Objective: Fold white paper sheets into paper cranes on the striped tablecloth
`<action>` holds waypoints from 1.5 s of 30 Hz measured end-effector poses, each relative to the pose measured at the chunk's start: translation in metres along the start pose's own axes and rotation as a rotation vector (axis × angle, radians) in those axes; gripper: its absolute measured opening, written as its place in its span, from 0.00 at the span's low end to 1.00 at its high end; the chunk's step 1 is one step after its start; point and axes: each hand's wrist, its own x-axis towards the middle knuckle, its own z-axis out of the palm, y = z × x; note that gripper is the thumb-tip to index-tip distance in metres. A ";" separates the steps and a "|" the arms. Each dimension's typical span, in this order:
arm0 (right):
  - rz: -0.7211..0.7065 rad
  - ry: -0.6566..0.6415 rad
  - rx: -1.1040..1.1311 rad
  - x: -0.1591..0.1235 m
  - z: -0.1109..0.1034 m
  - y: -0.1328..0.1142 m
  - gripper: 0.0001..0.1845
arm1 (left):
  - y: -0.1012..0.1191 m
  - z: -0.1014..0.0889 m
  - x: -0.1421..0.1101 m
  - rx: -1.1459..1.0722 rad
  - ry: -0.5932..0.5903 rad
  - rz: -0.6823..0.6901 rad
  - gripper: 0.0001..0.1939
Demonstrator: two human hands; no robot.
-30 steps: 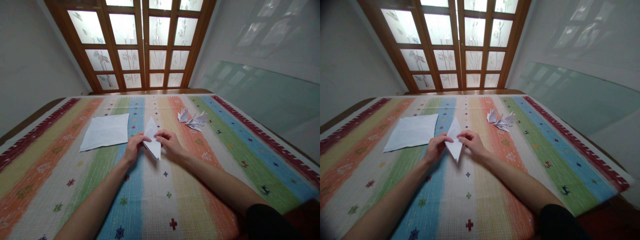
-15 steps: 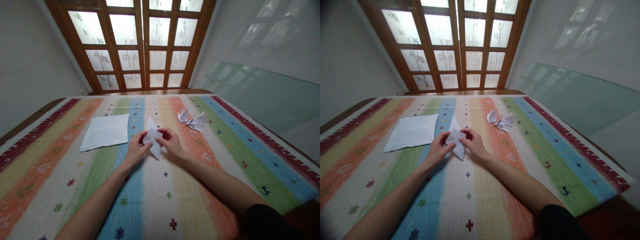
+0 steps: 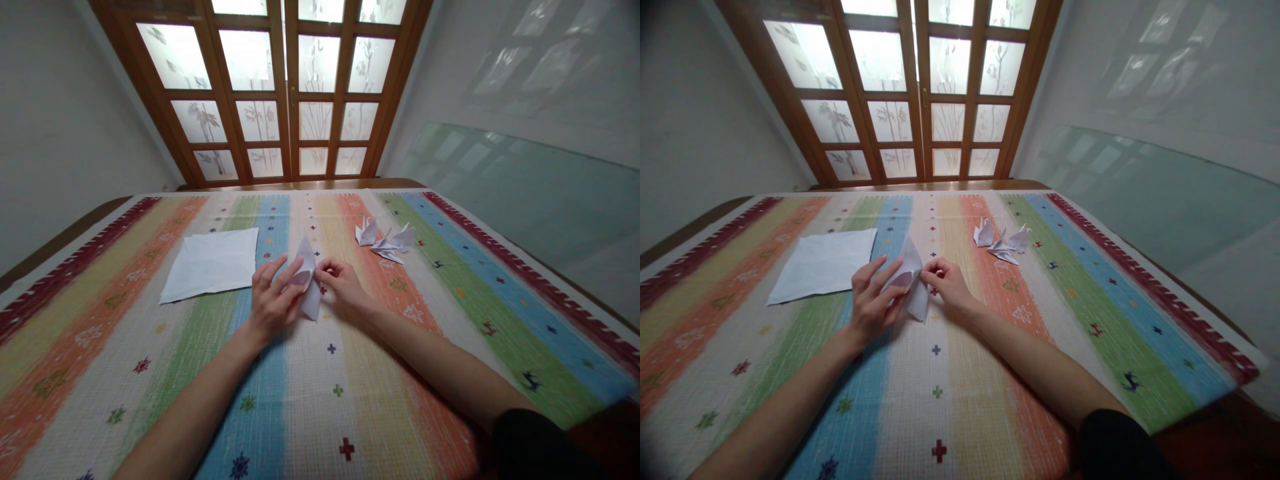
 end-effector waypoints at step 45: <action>0.272 0.163 0.161 -0.002 0.011 0.006 0.15 | 0.001 0.010 0.003 -0.394 -0.017 -0.426 0.14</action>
